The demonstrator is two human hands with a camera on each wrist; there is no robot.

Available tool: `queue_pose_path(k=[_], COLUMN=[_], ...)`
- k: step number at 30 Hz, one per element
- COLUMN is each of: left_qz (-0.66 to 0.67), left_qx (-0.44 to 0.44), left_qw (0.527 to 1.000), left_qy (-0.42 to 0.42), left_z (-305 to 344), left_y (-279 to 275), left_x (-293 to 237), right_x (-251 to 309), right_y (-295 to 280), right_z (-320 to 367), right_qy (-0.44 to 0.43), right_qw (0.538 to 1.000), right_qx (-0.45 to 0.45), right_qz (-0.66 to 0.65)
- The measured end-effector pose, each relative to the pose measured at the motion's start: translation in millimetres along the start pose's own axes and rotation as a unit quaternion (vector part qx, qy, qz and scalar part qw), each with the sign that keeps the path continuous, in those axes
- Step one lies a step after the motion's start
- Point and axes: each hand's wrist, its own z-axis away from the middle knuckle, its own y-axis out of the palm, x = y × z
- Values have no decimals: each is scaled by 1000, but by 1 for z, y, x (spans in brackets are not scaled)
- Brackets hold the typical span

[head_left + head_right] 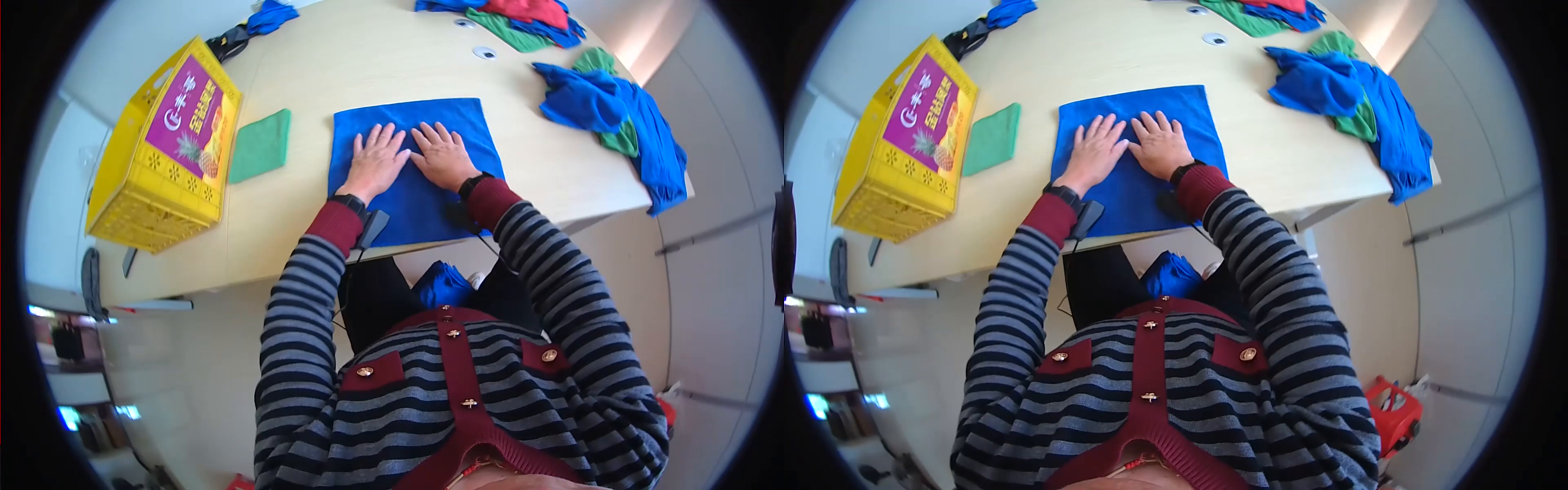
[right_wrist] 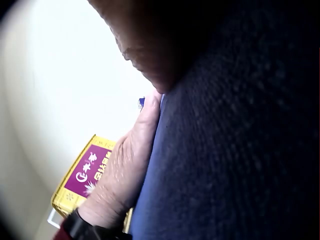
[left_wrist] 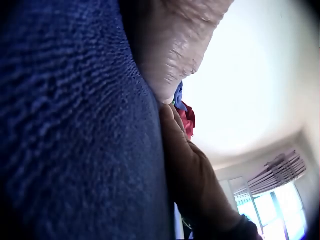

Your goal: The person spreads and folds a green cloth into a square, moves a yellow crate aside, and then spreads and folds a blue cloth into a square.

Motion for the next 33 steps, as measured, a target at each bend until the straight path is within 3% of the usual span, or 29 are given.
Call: queue_pose_path(k=[4, 10, 15, 18, 20, 23, 27, 33], left_qz=[22, -14, -5, -45, -66, 10, 13, -21], left_qx=[36, 12, 49, -5, -34, -2, 4, 14], left_qw=[998, 987, 977, 990, 992, 1000, 999, 994], left_qy=[-51, -157, -209, -137, -101, -28, -34, -109], left_z=[2, 4, 3, -11, -27, -53, -55, -56], left_y=[6, 8, -3, 2, 8, 22, 31, 28], left_x=[9, 46, 47, 41, 38, 32, 47, 60], right_x=[-21, -77, -85, -72, -47, -13, -8, -48], right_y=[6, 2, -18, -21, -9, 4, 28, 19], right_z=[-12, -6, -12, -30, -50, -74, -87, -90], right_qy=[17, 83, 115, 115, 18, -13, -21, 73], right_qw=[1000, 996, 991, 980, 998, 1000, 1000, 997], right_qx=[-9, -22, 28, 64, -4, 17, -6, 10], right_qz=[6, 7, 69, 149, 54, 14, -9, 28])
